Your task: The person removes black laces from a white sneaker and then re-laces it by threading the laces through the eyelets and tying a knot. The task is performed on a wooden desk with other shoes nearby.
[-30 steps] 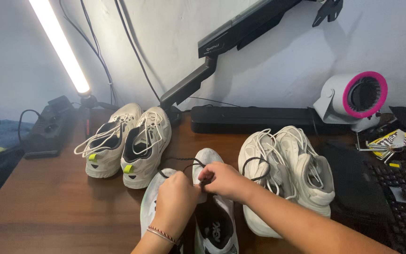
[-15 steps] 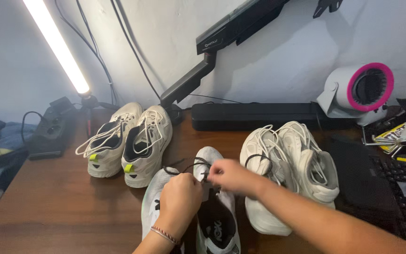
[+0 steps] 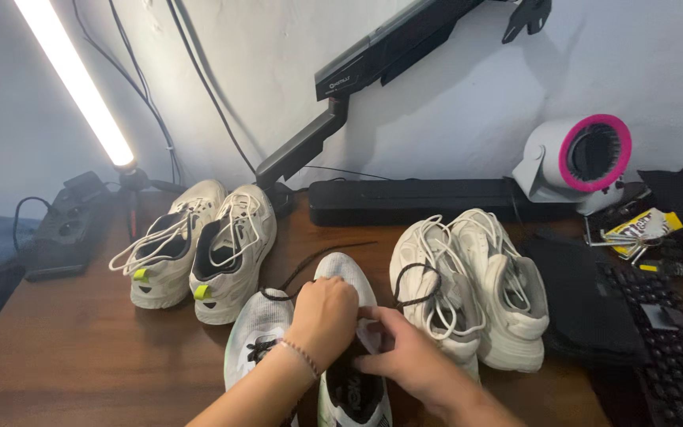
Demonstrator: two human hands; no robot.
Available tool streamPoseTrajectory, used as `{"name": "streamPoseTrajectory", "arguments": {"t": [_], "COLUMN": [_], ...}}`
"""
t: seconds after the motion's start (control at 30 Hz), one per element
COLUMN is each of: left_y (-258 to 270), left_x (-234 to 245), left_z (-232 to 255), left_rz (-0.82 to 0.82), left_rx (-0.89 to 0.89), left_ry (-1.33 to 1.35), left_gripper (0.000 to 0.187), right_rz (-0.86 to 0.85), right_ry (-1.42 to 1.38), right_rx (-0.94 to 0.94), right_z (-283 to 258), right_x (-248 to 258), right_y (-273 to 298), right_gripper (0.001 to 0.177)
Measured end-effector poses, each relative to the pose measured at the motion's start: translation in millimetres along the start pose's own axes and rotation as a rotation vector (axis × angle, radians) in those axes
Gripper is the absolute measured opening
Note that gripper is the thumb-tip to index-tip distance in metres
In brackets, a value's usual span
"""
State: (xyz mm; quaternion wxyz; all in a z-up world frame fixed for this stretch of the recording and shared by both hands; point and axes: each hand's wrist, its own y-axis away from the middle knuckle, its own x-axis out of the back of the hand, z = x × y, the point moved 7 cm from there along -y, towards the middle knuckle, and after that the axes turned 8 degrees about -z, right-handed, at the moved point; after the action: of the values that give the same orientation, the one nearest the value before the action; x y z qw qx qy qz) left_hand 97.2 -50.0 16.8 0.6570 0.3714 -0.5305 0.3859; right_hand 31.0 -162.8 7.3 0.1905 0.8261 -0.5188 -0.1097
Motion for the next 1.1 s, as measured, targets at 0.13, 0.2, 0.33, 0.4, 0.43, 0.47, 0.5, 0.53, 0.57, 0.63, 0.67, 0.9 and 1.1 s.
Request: {"name": "streamPoseTrajectory", "arguments": {"t": [0.13,0.2,0.33,0.4,0.43,0.47,0.5,0.53,0.57,0.63,0.67,0.9,1.1], "left_y": [-6.5,-6.3,4.5,10.5,11.7,12.1,11.7,10.7,9.4,4.0,0.9,-6.4,0.0], "left_x": [-1.6,0.0,0.9,0.7,0.7,-0.4,1.2,1.5,0.1,-19.4,-30.4,-18.0,38.1], "left_z": [-5.5,-14.7,-37.4,-37.8,-36.3,-34.8,-32.5,-31.9,-32.4,-45.8,-51.6,-75.3,-78.4], "left_rz": [0.001,-0.010,-0.097,-0.144,-0.169,-0.195,-0.178,-0.162,-0.146,-0.273,-0.338,-0.199,-0.339], "left_rx": [-0.053,-0.060,0.081,0.143,0.156,0.168,0.130,0.093,0.056,0.127,0.159,0.045,0.100], "left_ry": [0.004,0.185,0.604,0.632,0.612,0.592,0.534,0.475,0.416,0.683,0.816,1.819,1.100], "left_gripper": [0.014,0.019,0.024,0.025,0.025,0.025,0.025,0.025,0.025,0.025,0.025,0.019,0.024], "right_rz": [0.045,0.113,0.162,0.166,0.168,0.171,0.170,0.168,0.160,0.147,0.145,0.126,0.157], "right_ry": [-0.050,-0.140,-0.301,-0.337,-0.355,-0.360,-0.365,-0.370,-0.388,-0.426,-0.425,-0.428,-0.319], "right_rx": [0.167,0.087,0.112,0.031,-0.010,0.007,0.023,0.040,0.053,0.081,0.085,0.188,0.095], "right_z": [7.2,20.6,30.8,39.1,42.9,42.6,41.9,41.3,41.0,41.4,42.7,47.8,65.6], "right_x": [2.8,11.3,13.4,10.5,9.8,9.6,8.8,7.8,6.2,5.6,6.7,8.8,14.0], "right_y": [0.0,1.1,2.5,1.2,1.3,1.1,0.5,-0.2,-1.2,-2.0,-1.8,-6.5,-11.6], "right_gripper": [0.056,0.053,0.052,0.051,0.051,0.051,0.051,0.050,0.048,0.044,0.042,0.036,0.038]}}
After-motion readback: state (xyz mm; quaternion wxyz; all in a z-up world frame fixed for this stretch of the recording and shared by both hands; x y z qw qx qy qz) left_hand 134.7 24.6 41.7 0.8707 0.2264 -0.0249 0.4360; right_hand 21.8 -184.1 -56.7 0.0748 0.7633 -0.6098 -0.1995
